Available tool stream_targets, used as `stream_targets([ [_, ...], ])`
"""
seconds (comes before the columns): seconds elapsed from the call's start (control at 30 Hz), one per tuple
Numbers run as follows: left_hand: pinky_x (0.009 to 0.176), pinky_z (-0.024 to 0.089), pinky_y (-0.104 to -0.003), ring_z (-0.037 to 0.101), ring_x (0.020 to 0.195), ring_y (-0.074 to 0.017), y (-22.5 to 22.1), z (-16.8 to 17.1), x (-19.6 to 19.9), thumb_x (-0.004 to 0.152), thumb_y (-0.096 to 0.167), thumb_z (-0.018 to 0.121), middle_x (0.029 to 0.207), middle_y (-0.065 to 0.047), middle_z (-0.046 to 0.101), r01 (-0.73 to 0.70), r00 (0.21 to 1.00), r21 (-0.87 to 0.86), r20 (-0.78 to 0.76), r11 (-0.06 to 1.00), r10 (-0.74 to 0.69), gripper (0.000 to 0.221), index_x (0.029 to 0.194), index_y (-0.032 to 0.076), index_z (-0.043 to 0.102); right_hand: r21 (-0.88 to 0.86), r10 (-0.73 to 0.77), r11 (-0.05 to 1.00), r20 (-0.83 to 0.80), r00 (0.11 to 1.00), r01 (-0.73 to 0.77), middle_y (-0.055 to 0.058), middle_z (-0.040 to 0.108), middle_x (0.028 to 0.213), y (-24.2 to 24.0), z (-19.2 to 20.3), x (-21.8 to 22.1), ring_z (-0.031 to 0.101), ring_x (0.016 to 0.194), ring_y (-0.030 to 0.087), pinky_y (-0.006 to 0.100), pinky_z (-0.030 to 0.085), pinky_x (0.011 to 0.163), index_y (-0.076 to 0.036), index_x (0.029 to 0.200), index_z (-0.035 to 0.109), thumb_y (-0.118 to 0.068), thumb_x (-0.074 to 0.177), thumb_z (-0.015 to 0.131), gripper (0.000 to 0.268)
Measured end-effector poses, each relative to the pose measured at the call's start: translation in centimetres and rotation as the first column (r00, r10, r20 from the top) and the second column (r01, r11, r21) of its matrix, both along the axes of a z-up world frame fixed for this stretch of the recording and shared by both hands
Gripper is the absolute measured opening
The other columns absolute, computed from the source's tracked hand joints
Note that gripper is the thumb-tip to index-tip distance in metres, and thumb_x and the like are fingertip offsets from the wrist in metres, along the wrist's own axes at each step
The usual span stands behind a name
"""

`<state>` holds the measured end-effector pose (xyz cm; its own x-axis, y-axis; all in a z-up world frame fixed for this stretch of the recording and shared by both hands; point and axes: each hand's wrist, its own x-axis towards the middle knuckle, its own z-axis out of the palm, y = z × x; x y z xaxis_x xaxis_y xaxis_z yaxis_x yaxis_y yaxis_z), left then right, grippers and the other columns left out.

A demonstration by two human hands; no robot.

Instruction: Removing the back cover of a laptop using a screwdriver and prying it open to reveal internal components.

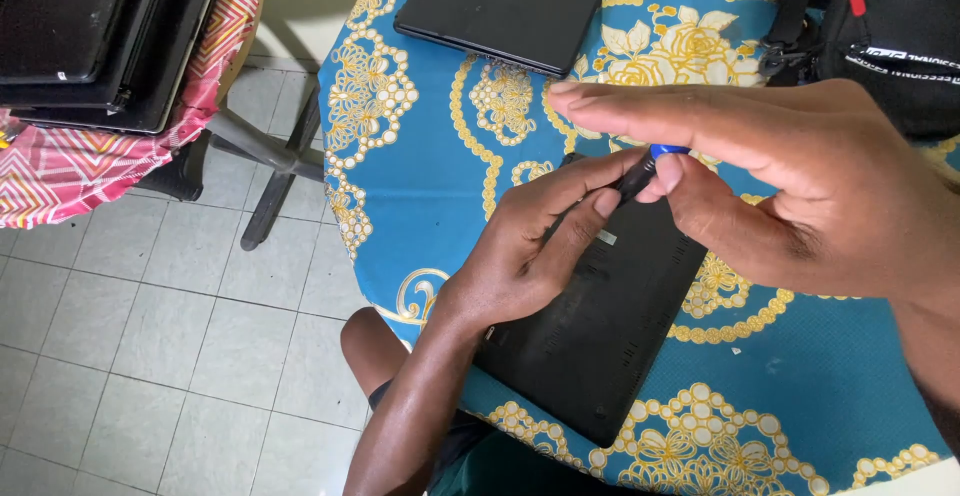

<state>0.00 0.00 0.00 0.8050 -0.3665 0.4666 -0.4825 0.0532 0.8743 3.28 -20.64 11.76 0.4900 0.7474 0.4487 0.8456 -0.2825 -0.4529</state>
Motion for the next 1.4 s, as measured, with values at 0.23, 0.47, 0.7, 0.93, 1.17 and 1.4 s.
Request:
stream_targets([
  [0.23, 0.109, 0.061, -0.035, 0.073, 0.132, -0.0245, 0.0, -1.5, 0.9, 0.117, 0.016, 0.055, 0.137, -0.007, 0.072, -0.142, 0.982, 0.001, 0.124, 0.990, 0.141, 0.026, 0.140, 0.009, 0.063, 0.000, 0.074, 0.997, 0.103, 0.992, -0.074, 0.021, 0.060, 0.148, 0.7, -0.4, 0.1, 0.065, 0.138, 0.033, 0.041, 0.056, 0.115, 0.003, 0.140, 0.056, 0.001, 0.099, 0.060, 0.041],
  [0.47, 0.094, 0.060, -0.032, 0.074, 0.104, -0.0160, 0.4, -1.6, 1.1, 0.108, 0.017, 0.067, 0.109, -0.001, 0.077, -0.153, 0.980, -0.047, 0.123, 0.987, 0.158, 0.010, 0.116, 0.013, 0.072, 0.029, 0.094, 0.994, 0.221, 0.971, -0.103, 0.023, 0.069, 0.136, 2.0, -0.3, -0.1, 0.072, 0.124, 0.033, 0.042, 0.059, 0.108, 0.005, 0.132, 0.062, -0.001, 0.104, 0.058, 0.029],
  [0.7, 0.098, 0.054, -0.037, 0.064, 0.109, -0.0215, 0.0, 0.2, 0.8, 0.108, 0.020, 0.072, 0.116, -0.003, 0.067, -0.150, 0.967, -0.034, 0.203, 0.988, 0.154, 0.024, 0.131, 0.017, 0.065, 0.154, -0.105, 0.986, 0.279, 0.955, 0.063, 0.024, 0.075, 0.110, 2.3, -0.2, -0.9, 0.074, 0.099, 0.034, 0.040, 0.058, 0.089, 0.013, 0.113, 0.070, -0.007, 0.099, 0.087, 0.029],
  [0.93, 0.112, 0.055, -0.034, 0.062, 0.127, -0.0150, -1.1, -0.9, 0.8, 0.105, 0.020, 0.072, 0.137, -0.003, 0.064, -0.169, 0.983, -0.076, 0.053, 0.983, 0.173, 0.040, 0.140, 0.011, 0.055, 0.082, -0.100, 0.994, 0.319, 0.942, 0.077, 0.016, 0.078, 0.120, 1.8, -0.7, -1.3, 0.078, 0.108, 0.027, 0.037, 0.062, 0.093, 0.000, 0.117, 0.076, 0.004, 0.101, 0.078, 0.017],
  [1.17, 0.111, 0.052, -0.037, 0.064, 0.123, -0.0203, 0.6, 0.4, -0.5, 0.120, 0.026, 0.040, 0.136, -0.007, 0.066, 0.157, 0.987, -0.038, -0.035, 0.987, -0.158, 0.038, 0.149, 0.003, 0.051, 0.063, 0.181, 0.983, -0.110, 0.977, -0.175, 0.014, 0.055, 0.157, 0.6, -0.6, -0.1, 0.070, 0.135, 0.019, 0.024, 0.061, 0.090, -0.002, 0.146, 0.052, -0.006, 0.103, 0.043, 0.044],
  [1.4, 0.071, 0.037, -0.032, 0.040, 0.076, -0.0123, 0.3, -0.4, -0.2, 0.117, 0.025, 0.043, 0.088, 0.000, 0.056, -0.084, 0.994, 0.049, 0.079, 0.995, 0.080, 0.028, 0.121, 0.006, 0.063, 0.089, 0.194, 0.979, -0.155, 0.969, -0.181, 0.014, 0.050, 0.161, 1.0, -1.5, -0.2, 0.059, 0.149, 0.028, 0.028, 0.065, 0.086, -0.005, 0.150, 0.047, 0.015, 0.089, 0.037, 0.065],
])
